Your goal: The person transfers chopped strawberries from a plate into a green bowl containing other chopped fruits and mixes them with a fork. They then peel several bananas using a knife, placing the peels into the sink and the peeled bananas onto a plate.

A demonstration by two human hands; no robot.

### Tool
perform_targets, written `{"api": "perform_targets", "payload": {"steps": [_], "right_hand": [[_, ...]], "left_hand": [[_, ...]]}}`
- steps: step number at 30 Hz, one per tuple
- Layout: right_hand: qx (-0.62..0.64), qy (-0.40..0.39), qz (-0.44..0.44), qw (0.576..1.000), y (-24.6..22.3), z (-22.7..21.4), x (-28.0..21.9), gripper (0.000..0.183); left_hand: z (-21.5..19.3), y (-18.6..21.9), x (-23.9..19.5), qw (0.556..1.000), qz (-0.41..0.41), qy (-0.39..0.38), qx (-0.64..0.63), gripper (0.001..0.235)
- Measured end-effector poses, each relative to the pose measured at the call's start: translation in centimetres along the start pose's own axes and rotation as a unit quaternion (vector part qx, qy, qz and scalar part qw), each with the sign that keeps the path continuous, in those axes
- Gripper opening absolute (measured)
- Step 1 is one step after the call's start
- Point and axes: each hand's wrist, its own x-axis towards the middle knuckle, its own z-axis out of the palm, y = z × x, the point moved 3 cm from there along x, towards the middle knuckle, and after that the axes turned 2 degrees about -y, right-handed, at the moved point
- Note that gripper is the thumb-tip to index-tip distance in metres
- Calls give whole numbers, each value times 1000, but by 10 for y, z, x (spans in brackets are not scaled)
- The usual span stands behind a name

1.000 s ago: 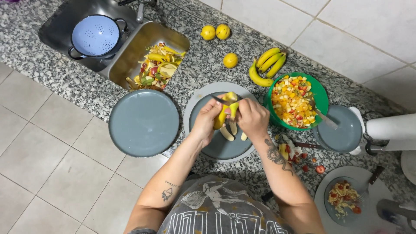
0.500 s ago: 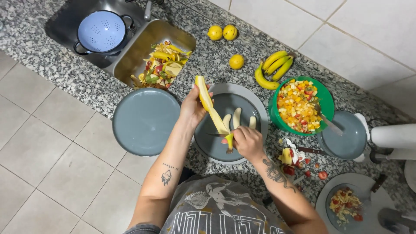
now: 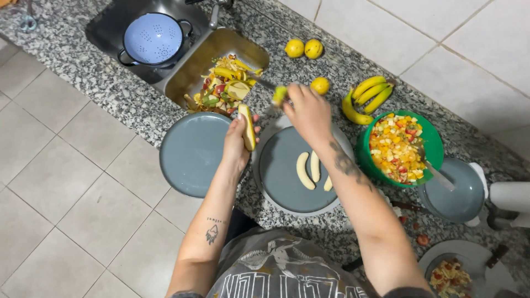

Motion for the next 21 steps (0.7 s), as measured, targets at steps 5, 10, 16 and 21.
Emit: {"api": "perform_targets", "payload": {"steps": [5,10,16,21], "right_hand": [[-68,-105,-9,992,-8,92,96,28],[-67,-183,75,978,-19,76,120,56],[383,-191,251,868,-49,41,16,53],[500,-57,323,801,-32,42,-25,41]], "left_hand": [[-18,-2,-3,997,27,30,64,39],[-10,15,-2,995,68,31,65,33],[-1,16,9,981,123,79,129,24],[12,-2,11,963,176,69,189,22]]}}
